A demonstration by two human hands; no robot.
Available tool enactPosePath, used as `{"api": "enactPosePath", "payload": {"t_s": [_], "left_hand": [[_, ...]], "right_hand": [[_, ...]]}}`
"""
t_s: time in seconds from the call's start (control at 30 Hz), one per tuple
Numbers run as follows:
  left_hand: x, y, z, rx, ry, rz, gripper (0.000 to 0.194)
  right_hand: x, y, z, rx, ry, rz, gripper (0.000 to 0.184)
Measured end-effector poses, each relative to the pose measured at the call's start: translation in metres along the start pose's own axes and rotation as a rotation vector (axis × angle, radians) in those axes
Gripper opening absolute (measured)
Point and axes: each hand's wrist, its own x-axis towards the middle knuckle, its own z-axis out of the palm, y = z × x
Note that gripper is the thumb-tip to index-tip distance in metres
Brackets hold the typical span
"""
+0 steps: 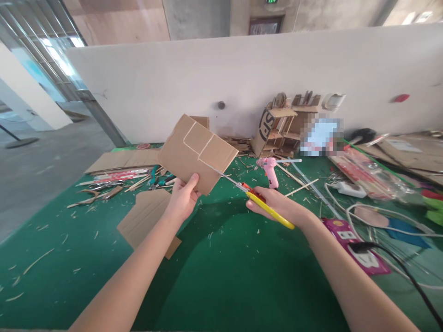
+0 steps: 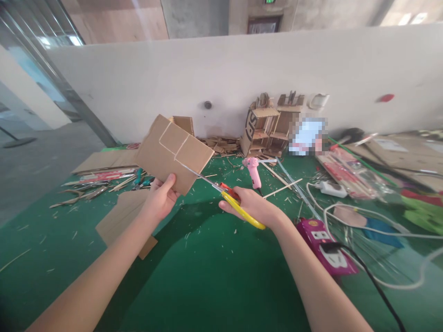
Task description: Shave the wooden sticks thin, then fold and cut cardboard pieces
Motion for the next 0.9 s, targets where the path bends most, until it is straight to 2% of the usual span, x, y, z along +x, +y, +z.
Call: {"api": "enactPosePath", "payload": {"t_s": [0.17, 0.73, 0.9], "left_hand": [[-0.002, -0.001, 0.002, -0.012, -0.008, -0.018, 0.024], [-0.005, 0.002, 0.006, 0.052, -0.014, 0.046, 0.033], [-0.005, 0.002, 0.006, 0.062, -0.009, 0.029, 0.037]], "right_hand": [[0.001, 0.005, -0.001, 0.007, -0.007, -0.003, 0.053], [0.012, 0.017, 0.005, 0.031, 0.036, -0.017, 0.046], [0.010, 0.016, 0.007, -0.011, 0.052, -0.018, 0.044]]}}
